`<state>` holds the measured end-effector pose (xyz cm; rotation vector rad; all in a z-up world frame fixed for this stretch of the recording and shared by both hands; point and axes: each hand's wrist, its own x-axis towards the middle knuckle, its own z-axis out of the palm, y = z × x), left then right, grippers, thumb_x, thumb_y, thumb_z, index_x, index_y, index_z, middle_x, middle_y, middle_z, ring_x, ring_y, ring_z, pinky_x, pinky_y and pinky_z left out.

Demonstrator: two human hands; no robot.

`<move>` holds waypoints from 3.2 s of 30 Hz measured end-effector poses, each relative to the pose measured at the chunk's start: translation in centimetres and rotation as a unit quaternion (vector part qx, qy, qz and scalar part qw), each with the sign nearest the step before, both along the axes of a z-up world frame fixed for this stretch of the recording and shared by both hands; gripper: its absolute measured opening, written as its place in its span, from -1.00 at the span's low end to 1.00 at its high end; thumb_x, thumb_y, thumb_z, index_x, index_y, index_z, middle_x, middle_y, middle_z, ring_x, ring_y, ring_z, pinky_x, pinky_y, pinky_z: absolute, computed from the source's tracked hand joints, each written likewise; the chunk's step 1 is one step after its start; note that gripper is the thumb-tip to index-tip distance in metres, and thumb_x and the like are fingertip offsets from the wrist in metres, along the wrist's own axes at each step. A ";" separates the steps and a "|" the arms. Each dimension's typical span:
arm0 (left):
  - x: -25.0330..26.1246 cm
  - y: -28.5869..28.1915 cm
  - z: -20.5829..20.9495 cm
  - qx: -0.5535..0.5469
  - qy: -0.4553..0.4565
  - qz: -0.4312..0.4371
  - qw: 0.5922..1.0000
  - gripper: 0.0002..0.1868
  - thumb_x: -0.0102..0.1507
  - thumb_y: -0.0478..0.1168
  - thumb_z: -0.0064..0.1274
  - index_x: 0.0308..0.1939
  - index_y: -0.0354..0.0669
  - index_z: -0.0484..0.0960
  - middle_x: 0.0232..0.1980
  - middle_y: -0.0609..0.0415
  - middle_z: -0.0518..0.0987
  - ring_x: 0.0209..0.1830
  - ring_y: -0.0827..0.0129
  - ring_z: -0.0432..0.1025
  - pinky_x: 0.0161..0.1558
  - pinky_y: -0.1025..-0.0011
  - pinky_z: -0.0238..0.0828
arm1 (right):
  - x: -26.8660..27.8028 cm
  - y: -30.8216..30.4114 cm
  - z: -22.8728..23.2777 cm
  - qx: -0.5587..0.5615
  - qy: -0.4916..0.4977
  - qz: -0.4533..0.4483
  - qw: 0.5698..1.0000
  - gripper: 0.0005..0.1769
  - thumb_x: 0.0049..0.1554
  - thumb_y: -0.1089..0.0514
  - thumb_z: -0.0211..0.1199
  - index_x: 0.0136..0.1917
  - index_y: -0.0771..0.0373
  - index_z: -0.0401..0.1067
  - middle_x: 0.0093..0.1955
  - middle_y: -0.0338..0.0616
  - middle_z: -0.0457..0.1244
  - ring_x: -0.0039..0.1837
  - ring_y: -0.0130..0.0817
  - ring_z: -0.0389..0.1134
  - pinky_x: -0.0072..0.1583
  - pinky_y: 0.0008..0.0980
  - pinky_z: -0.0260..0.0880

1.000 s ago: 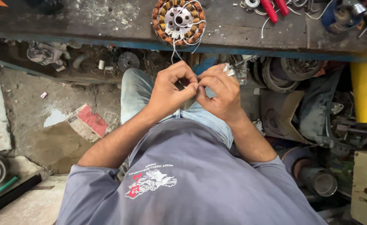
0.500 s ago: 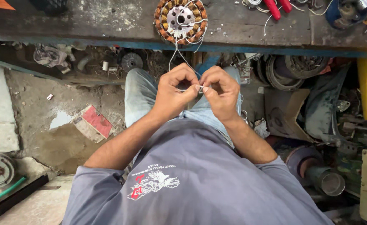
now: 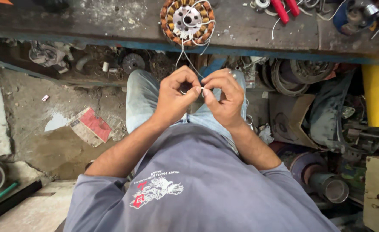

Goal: The person winds white insulated wire around the slots of a motor stator by hand, repeatedly looping and pulling the wire through the slots. The person occasionally adjusts the wire tension and repositions the stator on the workbench.

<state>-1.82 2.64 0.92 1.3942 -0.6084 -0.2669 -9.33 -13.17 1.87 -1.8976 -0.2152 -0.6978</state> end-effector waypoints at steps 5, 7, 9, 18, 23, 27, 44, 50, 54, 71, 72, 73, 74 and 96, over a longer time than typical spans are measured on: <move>0.0 -0.1 -0.4 -0.063 0.102 -0.016 0.993 -0.91 0.31 -0.36 0.14 -0.26 -0.30 0.55 -0.18 0.19 0.45 -0.21 0.59 0.32 -0.16 0.56 0.26 | 0.0 0.3 -1.7 0.261 0.084 0.039 0.961 -0.94 0.24 0.32 0.26 -0.01 0.33 0.41 0.06 -0.11 0.30 0.07 -0.45 0.27 0.14 -0.47 0.29; 0.3 0.0 -0.4 -0.045 0.105 -0.017 0.993 -0.89 0.32 -0.32 0.16 -0.25 -0.30 0.58 -0.19 0.20 0.47 -0.23 0.60 0.33 -0.18 0.57 0.27 | 0.2 0.1 -2.4 0.261 0.074 0.032 0.962 -0.93 0.25 0.32 0.27 0.00 0.34 0.41 0.05 -0.11 0.29 0.07 -0.44 0.28 0.15 -0.46 0.29; 0.6 0.3 -0.4 -0.010 0.089 -0.028 0.996 -0.87 0.29 -0.28 0.20 -0.24 -0.29 0.60 -0.20 0.22 0.49 -0.25 0.61 0.38 -0.20 0.57 0.32 | 0.0 0.0 -3.0 0.235 0.058 0.032 0.970 -0.92 0.26 0.32 0.28 0.01 0.35 0.41 0.05 -0.12 0.28 0.11 -0.41 0.30 0.18 -0.43 0.32; 1.0 0.4 1.2 0.053 0.017 -0.007 0.998 -0.86 0.25 -0.31 0.20 -0.34 -0.30 0.59 -0.31 0.16 0.49 -0.31 0.56 0.36 -0.26 0.54 0.29 | 0.6 0.9 -1.9 0.242 0.052 0.021 0.969 -0.78 0.15 0.33 0.26 0.09 0.35 0.38 0.11 -0.10 0.28 0.09 -0.41 0.30 0.18 -0.40 0.35; 0.8 0.9 0.6 0.065 -0.036 0.027 0.997 -0.91 0.20 -0.35 0.19 -0.35 -0.31 0.60 -0.30 0.13 0.53 -0.30 0.50 0.42 -0.25 0.52 0.34 | 0.2 0.1 -1.7 0.005 0.035 -0.018 0.999 -0.88 0.13 0.40 0.29 -0.03 0.35 0.47 0.03 -0.05 0.37 0.09 -0.34 0.37 0.10 -0.41 0.40; 0.6 1.2 0.3 0.060 -0.011 0.050 0.997 -0.91 0.20 -0.36 0.19 -0.35 -0.32 0.60 -0.28 0.10 0.51 -0.30 0.48 0.39 -0.24 0.51 0.33 | 0.3 0.6 -1.7 0.104 0.040 0.014 0.994 -0.87 0.16 0.43 0.25 0.00 0.33 0.44 0.05 -0.03 0.35 0.11 -0.26 0.34 0.18 -0.31 0.36; -0.4 1.1 0.2 0.074 -0.042 0.037 0.996 -0.90 0.19 -0.34 0.21 -0.35 -0.31 0.62 -0.29 0.08 0.53 -0.31 0.41 0.44 -0.25 0.47 0.36 | -1.6 0.8 -5.6 0.276 0.088 0.103 0.952 -0.87 0.21 0.42 0.20 0.04 0.35 0.41 0.17 -0.02 0.30 0.21 -0.34 0.31 0.30 -0.34 0.32; -1.0 0.8 -0.6 0.067 -0.023 0.024 0.997 -0.91 0.20 -0.34 0.20 -0.33 -0.31 0.61 -0.29 0.08 0.54 -0.29 0.40 0.47 -0.23 0.46 0.41 | -1.6 0.5 -4.5 0.022 0.079 -0.004 0.997 -0.77 0.09 0.44 0.30 0.04 0.37 0.42 0.07 -0.05 0.34 0.12 -0.31 0.37 0.21 -0.35 0.37; -1.5 1.3 -0.8 0.093 -0.053 0.044 0.993 -0.89 0.17 -0.34 0.23 -0.36 -0.31 0.60 -0.32 0.06 0.54 -0.31 0.36 0.47 -0.24 0.43 0.39 | -1.7 0.6 -4.3 -0.012 0.068 -0.011 0.998 -0.84 0.09 0.46 0.29 -0.06 0.33 0.45 0.00 -0.05 0.37 0.11 -0.27 0.41 0.24 -0.30 0.36; -2.0 2.0 -2.9 0.086 -0.041 0.049 0.994 -0.90 0.17 -0.35 0.20 -0.35 -0.32 0.60 -0.32 0.06 0.54 -0.33 0.40 0.45 -0.26 0.46 0.38 | -2.5 0.8 -6.2 -0.005 0.084 0.008 0.996 -0.78 0.14 0.46 0.34 0.03 0.28 0.47 0.01 -0.13 0.37 0.04 -0.28 0.41 0.10 -0.36 0.41; -2.1 2.0 -2.9 0.092 -0.044 0.048 0.994 -0.89 0.17 -0.34 0.21 -0.36 -0.32 0.60 -0.32 0.06 0.53 -0.34 0.41 0.45 -0.27 0.47 0.38 | -2.6 0.9 -6.1 0.004 0.080 0.000 0.997 -0.78 0.14 0.47 0.33 0.03 0.28 0.47 0.01 -0.12 0.37 0.05 -0.27 0.40 0.12 -0.36 0.41; -1.8 2.0 -2.8 0.086 -0.038 0.050 0.994 -0.90 0.17 -0.35 0.20 -0.36 -0.32 0.60 -0.32 0.07 0.53 -0.33 0.41 0.45 -0.26 0.47 0.39 | -2.4 0.9 -6.0 0.038 0.088 0.001 0.995 -0.79 0.15 0.47 0.31 0.04 0.29 0.46 0.04 -0.08 0.36 0.07 -0.24 0.39 0.14 -0.35 0.40; -2.1 2.1 -2.8 0.081 -0.025 0.051 0.995 -0.91 0.18 -0.35 0.19 -0.35 -0.32 0.60 -0.32 0.07 0.53 -0.33 0.41 0.45 -0.25 0.47 0.39 | -2.7 1.2 -5.8 0.074 0.102 0.002 0.992 -0.80 0.17 0.47 0.28 0.05 0.31 0.44 0.06 -0.04 0.34 0.10 -0.21 0.38 0.17 -0.34 0.39; -1.9 3.0 -5.2 -0.049 0.129 0.014 0.990 -0.89 0.31 -0.35 0.16 -0.30 -0.29 0.58 -0.18 0.16 0.48 -0.21 0.56 0.34 -0.18 0.55 0.26 | -3.3 -0.2 -6.2 0.473 0.182 0.228 0.831 -0.90 0.20 0.25 0.22 -0.09 0.30 0.33 -0.08 0.01 0.31 -0.07 -0.39 0.24 0.03 -0.42 0.27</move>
